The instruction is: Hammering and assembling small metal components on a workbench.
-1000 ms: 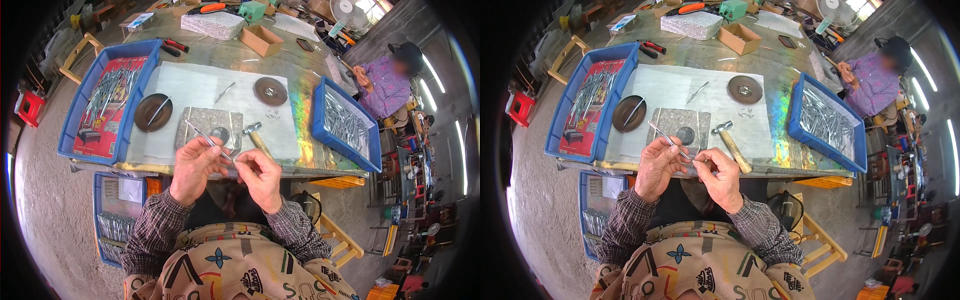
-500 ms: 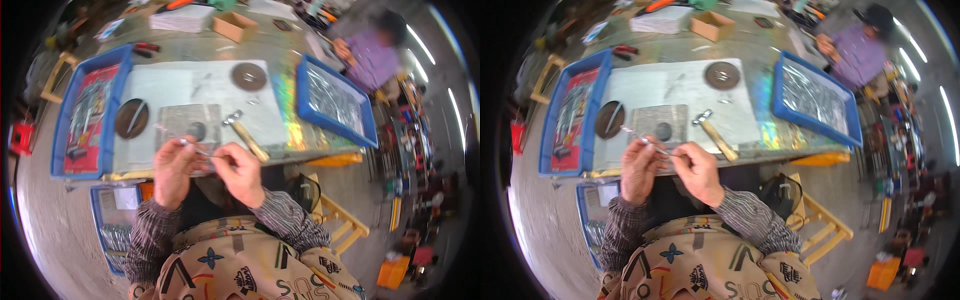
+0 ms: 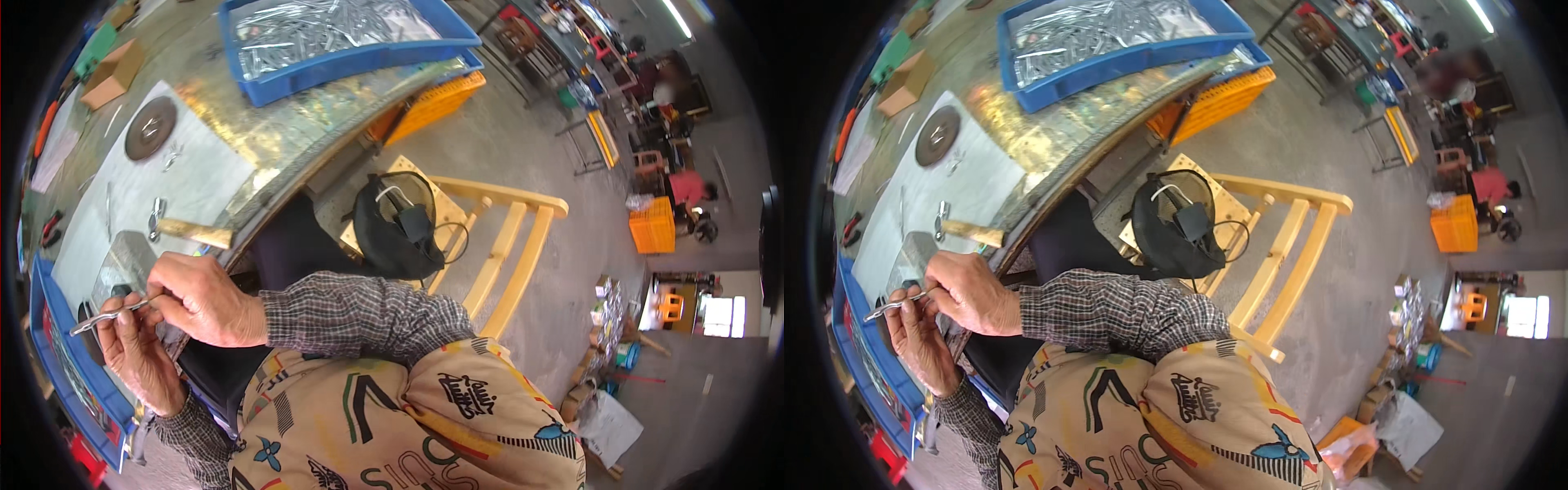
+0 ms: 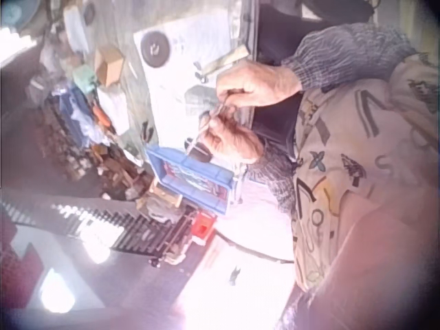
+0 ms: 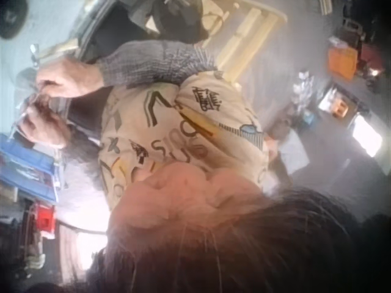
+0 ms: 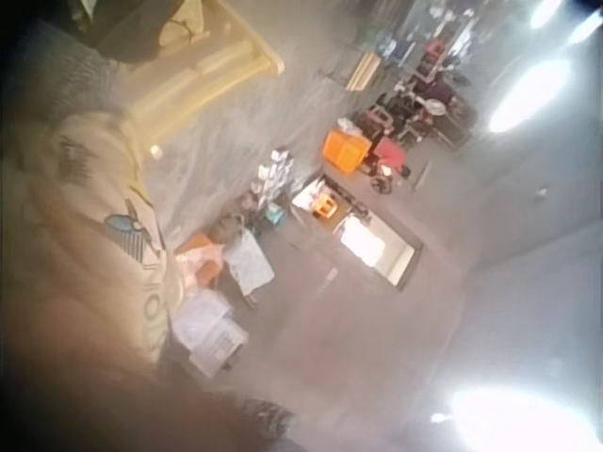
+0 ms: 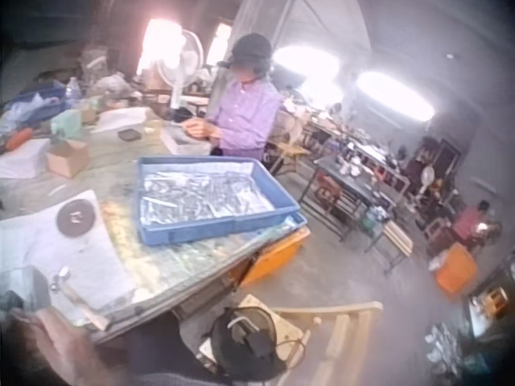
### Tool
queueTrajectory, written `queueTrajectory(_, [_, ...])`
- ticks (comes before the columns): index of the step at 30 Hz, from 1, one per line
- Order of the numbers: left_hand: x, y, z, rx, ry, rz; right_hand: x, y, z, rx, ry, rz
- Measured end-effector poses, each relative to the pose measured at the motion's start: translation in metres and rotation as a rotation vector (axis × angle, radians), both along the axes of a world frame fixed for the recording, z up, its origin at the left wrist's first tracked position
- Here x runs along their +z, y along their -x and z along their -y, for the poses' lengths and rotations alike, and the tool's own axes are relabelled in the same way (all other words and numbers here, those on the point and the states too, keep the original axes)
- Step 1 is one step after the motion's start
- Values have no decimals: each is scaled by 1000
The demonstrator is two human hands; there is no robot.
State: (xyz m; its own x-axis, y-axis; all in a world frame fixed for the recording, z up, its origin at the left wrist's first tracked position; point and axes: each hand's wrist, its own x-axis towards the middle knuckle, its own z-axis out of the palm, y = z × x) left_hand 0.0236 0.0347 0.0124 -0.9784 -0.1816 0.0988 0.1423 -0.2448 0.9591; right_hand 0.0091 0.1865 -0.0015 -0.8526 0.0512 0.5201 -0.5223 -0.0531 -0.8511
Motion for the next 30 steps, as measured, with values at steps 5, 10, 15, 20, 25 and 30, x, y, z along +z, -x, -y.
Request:
queueTrajectory(5, [3, 9, -14, -69, 35, 43, -4, 0, -20, -76, 52, -12])
queueTrajectory(10, [3, 17, -24, -137, 60, 64, -11, 2, -39, -136, 33, -64])
queueTrajectory(15, [3, 26, -41, -184, 107, 95, -14, 3, -56, -169, 60, -39])
queueTrajectory(20, [2, 35, -62, -211, 127, 106, -18, 3, -69, -203, 49, -10])
queueTrajectory(25, [-3, 38, -79, -270, 138, 105, -25, -1, -82, -263, 44, 41])
queueTrajectory(30, [-4, 36, -89, -281, 160, 133, -31, -3, -90, -263, 25, 68])
